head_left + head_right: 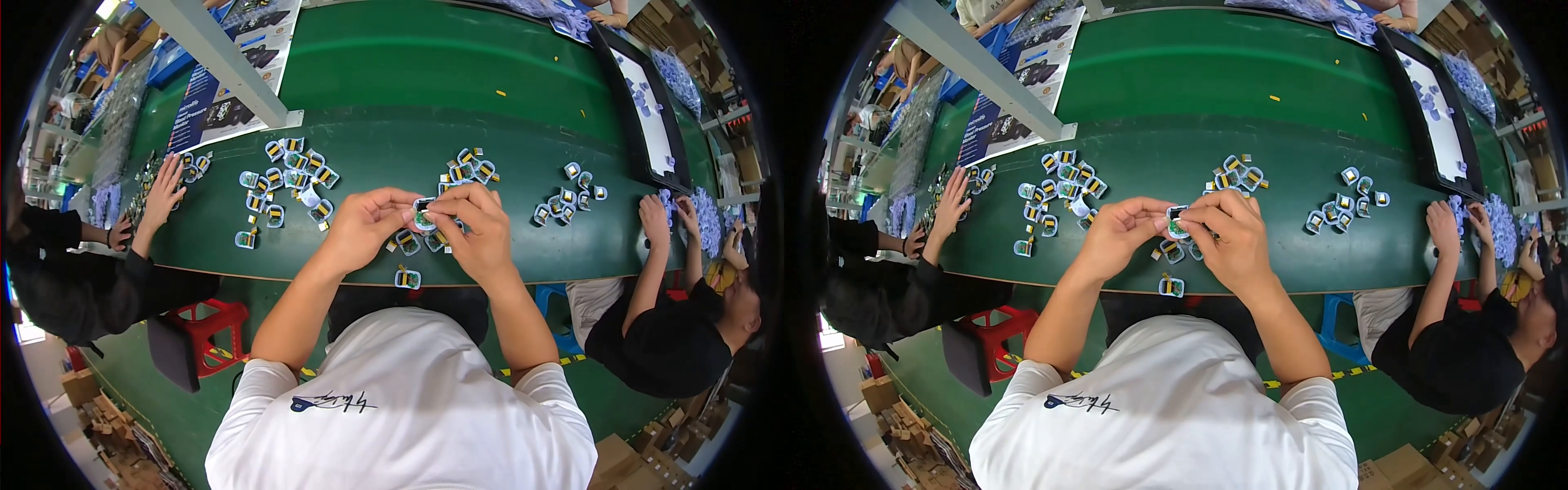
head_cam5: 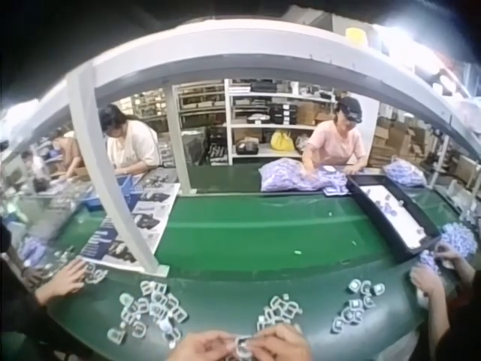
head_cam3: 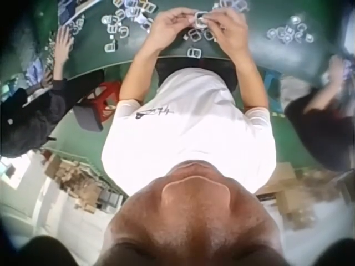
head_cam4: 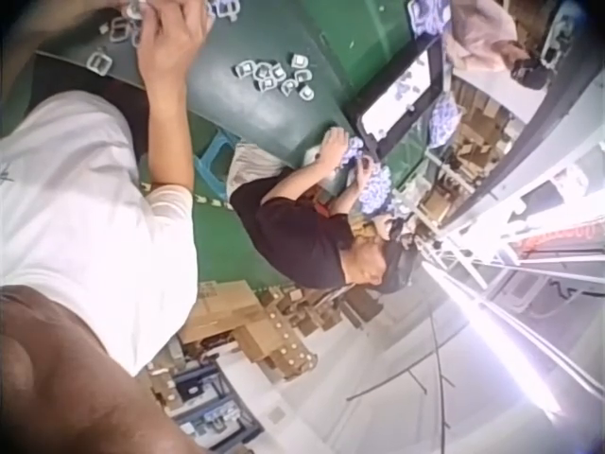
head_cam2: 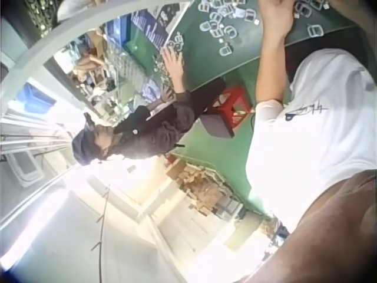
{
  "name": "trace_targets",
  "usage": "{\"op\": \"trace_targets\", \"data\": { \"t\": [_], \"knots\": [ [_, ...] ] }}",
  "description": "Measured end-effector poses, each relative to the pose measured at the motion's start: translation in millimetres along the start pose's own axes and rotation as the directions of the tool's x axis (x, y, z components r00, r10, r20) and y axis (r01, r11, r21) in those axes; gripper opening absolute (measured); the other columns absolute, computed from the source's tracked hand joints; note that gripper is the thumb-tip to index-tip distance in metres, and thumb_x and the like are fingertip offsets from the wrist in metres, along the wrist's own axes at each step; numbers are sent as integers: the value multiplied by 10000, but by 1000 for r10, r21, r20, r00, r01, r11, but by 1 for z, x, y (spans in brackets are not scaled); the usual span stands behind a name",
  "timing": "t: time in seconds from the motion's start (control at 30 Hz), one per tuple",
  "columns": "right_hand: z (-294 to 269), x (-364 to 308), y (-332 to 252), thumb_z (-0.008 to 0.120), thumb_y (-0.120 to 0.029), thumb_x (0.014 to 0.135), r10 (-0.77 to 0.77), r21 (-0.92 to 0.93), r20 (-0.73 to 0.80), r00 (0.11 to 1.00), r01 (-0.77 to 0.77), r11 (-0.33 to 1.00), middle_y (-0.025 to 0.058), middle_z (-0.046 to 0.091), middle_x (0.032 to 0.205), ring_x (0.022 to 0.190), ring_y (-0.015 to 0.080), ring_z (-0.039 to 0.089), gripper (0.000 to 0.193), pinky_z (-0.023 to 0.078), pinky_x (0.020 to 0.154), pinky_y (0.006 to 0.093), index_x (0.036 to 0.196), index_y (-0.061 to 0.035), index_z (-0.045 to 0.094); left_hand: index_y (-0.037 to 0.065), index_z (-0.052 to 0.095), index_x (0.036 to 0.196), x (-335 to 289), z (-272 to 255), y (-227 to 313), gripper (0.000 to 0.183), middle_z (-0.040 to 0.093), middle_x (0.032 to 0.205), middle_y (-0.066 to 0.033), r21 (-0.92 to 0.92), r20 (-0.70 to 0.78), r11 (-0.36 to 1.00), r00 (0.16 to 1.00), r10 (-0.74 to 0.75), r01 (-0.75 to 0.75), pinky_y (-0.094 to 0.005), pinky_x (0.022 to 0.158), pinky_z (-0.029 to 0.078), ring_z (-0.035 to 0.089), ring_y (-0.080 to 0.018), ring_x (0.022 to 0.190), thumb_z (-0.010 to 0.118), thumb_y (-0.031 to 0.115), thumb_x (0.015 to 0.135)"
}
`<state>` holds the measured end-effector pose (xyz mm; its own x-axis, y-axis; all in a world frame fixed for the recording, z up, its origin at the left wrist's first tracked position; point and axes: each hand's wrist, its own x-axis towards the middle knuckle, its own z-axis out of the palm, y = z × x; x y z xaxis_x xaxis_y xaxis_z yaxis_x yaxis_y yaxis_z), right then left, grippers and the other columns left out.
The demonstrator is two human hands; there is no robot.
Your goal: Assembling small electronic components at a production line workbench.
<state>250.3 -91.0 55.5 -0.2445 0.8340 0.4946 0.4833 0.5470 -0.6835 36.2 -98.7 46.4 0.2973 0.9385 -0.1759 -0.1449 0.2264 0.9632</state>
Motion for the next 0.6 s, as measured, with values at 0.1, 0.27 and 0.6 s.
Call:
{"op": "trace_targets", "data": {
  "t": [0.1,0.27,0.6],
  "knots": [
    [0,1,-1,861,-67,801,-3,-4,-16,1000,3,1000,10,733,941,857,169,672,136,397,780,335,913,-105,795,-71,687,1254,-1,0,0,248,763,1104,-110,-16,15,1000,1000,9,-9,-296,876,600,732,-148,938,670,8,1019],
    [-1,2,0,845,-71,826,-6,-36,12,1000,6,999,24,737,966,838,190,676,126,429,800,337,939,-100,798,-70,690,1230,0,-5,-8,243,770,1099,-116,5,-10,1000,1000,4,-3,-249,837,589,739,-122,951,704,6,1000],
    [-2,-10,-5,850,-126,831,-14,-72,28,1000,16,997,37,731,1131,1005,238,672,241,470,867,380,1064,-90,802,-61,698,1226,-4,5,-13,235,773,1101,-132,-30,-124,989,982,143,-147,-264,881,597,742,-137,986,704,-9,997]
  ]
}}
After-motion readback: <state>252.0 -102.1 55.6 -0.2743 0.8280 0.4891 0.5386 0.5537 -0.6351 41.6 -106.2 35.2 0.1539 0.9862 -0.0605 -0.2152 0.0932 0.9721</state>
